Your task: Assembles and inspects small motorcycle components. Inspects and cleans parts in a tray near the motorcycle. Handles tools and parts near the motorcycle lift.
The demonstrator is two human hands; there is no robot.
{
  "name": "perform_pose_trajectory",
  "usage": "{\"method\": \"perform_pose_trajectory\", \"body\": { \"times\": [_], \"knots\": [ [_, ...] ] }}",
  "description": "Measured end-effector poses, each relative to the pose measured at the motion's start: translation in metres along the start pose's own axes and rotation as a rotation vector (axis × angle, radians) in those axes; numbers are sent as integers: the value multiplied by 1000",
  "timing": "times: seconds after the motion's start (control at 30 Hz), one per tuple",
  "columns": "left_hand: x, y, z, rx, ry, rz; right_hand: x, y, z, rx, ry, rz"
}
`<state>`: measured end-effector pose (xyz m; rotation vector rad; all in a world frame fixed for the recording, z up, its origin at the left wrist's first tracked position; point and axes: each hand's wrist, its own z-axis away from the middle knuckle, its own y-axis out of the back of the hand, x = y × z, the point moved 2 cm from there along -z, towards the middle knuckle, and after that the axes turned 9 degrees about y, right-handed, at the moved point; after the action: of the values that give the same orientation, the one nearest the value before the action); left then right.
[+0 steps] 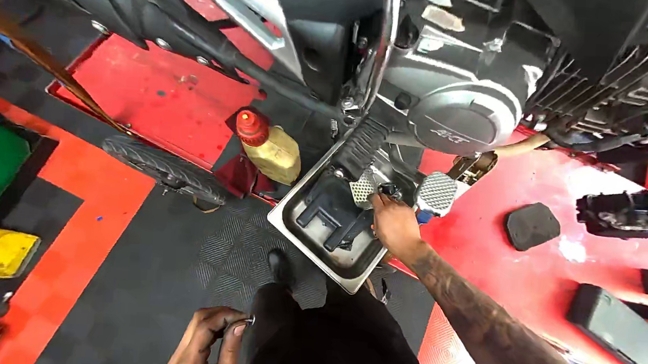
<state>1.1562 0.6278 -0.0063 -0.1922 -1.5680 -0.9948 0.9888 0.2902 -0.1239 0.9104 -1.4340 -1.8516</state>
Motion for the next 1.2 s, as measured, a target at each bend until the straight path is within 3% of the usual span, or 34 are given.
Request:
{"method": "perform_pose_trajectory", "body": {
  "times": [0.07,0.23,0.33,0.67,0.93,1.2],
  "knots": [
    [7,-6,4,-5,7,-31,2,-5,7,132,-12,-73],
    [9,-21,7,-16,19,-51,3,-15,-21,89,-170,-375],
    [15,-26,7,-15,19,-97,-19,-13,-26,78,-203,-386],
    [16,-32,10,47,12,-111,-33,-17,20,638,-86,-385],
    [3,-39,11,69,9,-78,-30,0,90,640,-28,-370],
    [6,-48,5,42,-53,-79,16,5,20,481,100,-118]
  ]
}}
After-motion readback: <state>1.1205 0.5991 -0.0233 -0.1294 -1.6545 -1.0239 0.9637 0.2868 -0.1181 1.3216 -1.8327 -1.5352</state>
